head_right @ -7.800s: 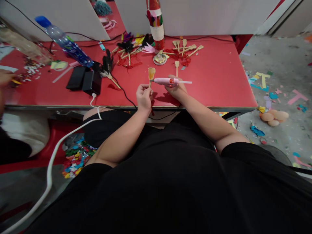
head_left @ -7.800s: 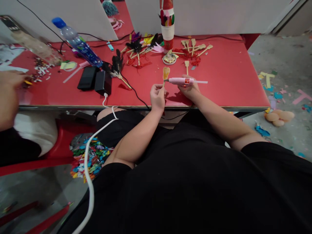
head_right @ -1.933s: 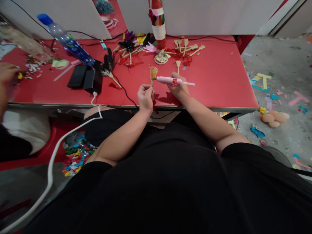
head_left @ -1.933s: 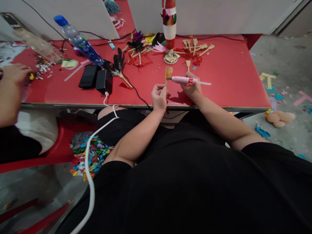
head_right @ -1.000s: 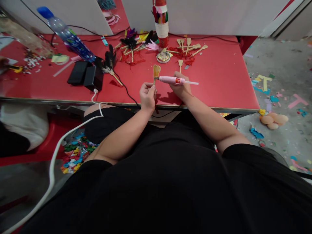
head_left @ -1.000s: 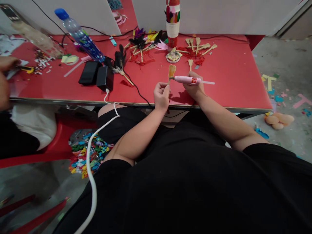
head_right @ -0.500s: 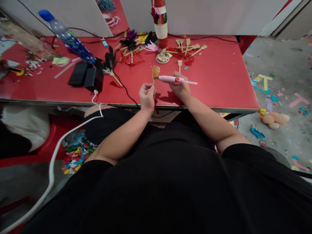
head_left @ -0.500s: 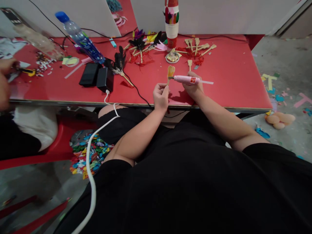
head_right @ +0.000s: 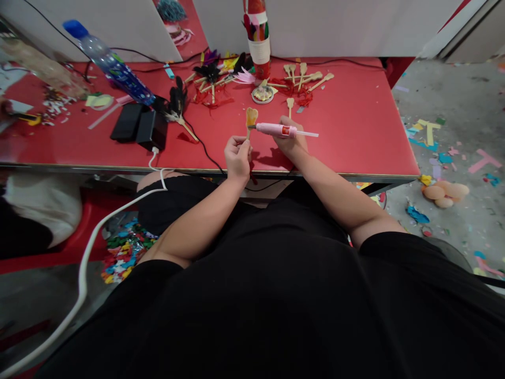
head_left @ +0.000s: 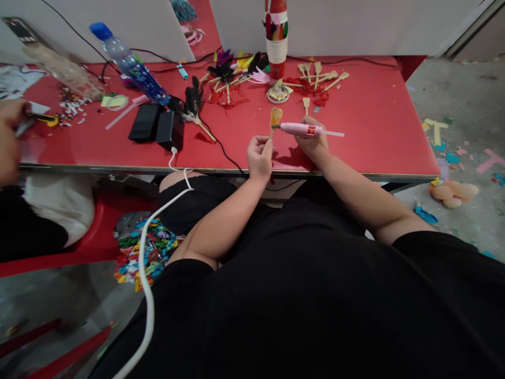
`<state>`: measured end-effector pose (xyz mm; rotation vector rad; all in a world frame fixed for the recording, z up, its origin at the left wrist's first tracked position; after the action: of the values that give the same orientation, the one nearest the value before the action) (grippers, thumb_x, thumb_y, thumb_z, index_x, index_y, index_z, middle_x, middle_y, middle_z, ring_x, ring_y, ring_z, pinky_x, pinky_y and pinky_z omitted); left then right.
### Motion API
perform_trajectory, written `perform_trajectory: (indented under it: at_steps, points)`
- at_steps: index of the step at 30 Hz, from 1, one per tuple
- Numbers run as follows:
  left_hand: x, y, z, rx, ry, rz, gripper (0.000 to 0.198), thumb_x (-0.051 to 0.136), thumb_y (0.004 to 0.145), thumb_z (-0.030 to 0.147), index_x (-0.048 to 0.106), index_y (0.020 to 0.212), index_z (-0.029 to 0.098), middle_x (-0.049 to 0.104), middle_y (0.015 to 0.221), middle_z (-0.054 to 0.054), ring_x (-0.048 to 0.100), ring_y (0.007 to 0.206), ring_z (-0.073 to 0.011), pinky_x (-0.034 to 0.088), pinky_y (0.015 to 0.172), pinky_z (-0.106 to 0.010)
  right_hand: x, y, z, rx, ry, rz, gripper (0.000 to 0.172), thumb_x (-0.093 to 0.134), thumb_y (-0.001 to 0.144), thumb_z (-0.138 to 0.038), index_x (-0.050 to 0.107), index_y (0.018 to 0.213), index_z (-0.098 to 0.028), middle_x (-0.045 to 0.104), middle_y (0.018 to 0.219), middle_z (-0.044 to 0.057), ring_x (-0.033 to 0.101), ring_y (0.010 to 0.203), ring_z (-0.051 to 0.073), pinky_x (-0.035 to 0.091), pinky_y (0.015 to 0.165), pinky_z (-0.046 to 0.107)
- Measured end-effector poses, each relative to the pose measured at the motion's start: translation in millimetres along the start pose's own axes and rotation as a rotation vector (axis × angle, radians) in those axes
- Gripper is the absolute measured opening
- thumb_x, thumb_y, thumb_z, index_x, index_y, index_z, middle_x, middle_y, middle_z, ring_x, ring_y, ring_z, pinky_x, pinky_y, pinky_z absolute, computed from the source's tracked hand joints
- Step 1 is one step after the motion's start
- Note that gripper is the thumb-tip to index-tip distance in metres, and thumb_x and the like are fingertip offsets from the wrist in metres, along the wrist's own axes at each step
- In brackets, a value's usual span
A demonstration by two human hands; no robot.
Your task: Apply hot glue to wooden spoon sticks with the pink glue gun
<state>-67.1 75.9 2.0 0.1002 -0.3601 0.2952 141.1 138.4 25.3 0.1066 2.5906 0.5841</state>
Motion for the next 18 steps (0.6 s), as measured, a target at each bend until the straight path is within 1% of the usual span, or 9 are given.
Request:
perform_trajectory:
  at_steps: [2,5,9,14,18]
  points:
    - [-0.3,0.2,-0.7,-0.003,0.001,0.002,0.036,0.092,0.101,0.033,0.058,0.092,0.025,0.054,0.064,0.008,0.052,0.055,-0.0089,0.038,0.057,-0.019,0.0,0.1,-1.1,-0.015,0.004,0.000,0.051,0.076,0.097,-0.067,0.044,0.081,-0.031,0.050,0.071,-0.004,0.052,0.070,0.020,0.046,0.067,0.038]
    - [0.6,-0.6,0.9,-0.007,0.015,0.006,0.037,0.093,0.100,0.033,0.058,0.091,0.025,0.054,0.064,0.008,0.052,0.056,-0.0090,0.038,0.057,-0.020,0.1,0.5,-0.8,-0.014,-0.001,-0.001,0.049,0.077,0.099,-0.063,0.043,0.082,-0.031,0.050,0.072,-0.004,0.052,0.071,0.020,0.049,0.068,0.038]
    - [1.6,-1.5,2.3,-0.008,0.024,0.003,0.038,0.093,0.100,0.032,0.057,0.091,0.025,0.053,0.065,0.008,0.051,0.056,-0.0088,0.037,0.057,-0.020,0.7,1.4,2.2,0.010,-0.002,-0.005,0.055,0.082,0.100,-0.067,0.044,0.082,-0.031,0.051,0.073,-0.004,0.054,0.072,0.020,0.054,0.070,0.039]
    - [-1.1,0.3,-2.3,-0.004,0.001,0.000,0.034,0.091,0.101,0.031,0.059,0.092,0.024,0.055,0.065,0.007,0.056,0.057,-0.0097,0.039,0.057,-0.020,0.1,0.9,1.5,0.001,0.018,0.004,0.060,0.081,0.098,-0.075,0.044,0.081,-0.031,0.049,0.072,-0.005,0.053,0.071,0.019,0.051,0.068,0.038]
    - [-1.4,0.4,-2.7,-0.002,-0.002,-0.001,0.037,0.093,0.100,0.036,0.058,0.092,0.025,0.056,0.065,0.007,0.056,0.057,-0.0095,0.040,0.058,-0.019,-0.3,0.0,-0.3,0.015,0.026,0.003,0.062,0.082,0.098,-0.076,0.043,0.081,-0.031,0.048,0.072,-0.004,0.053,0.072,0.020,0.052,0.068,0.038]
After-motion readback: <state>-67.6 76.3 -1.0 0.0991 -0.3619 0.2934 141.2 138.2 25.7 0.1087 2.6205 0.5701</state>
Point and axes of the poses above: each hand's wrist, its own y-axis towards the middle knuckle, its own x-axis out of the palm, z = x × y, the point moved 7 cm from there along y, towards the middle knuckle
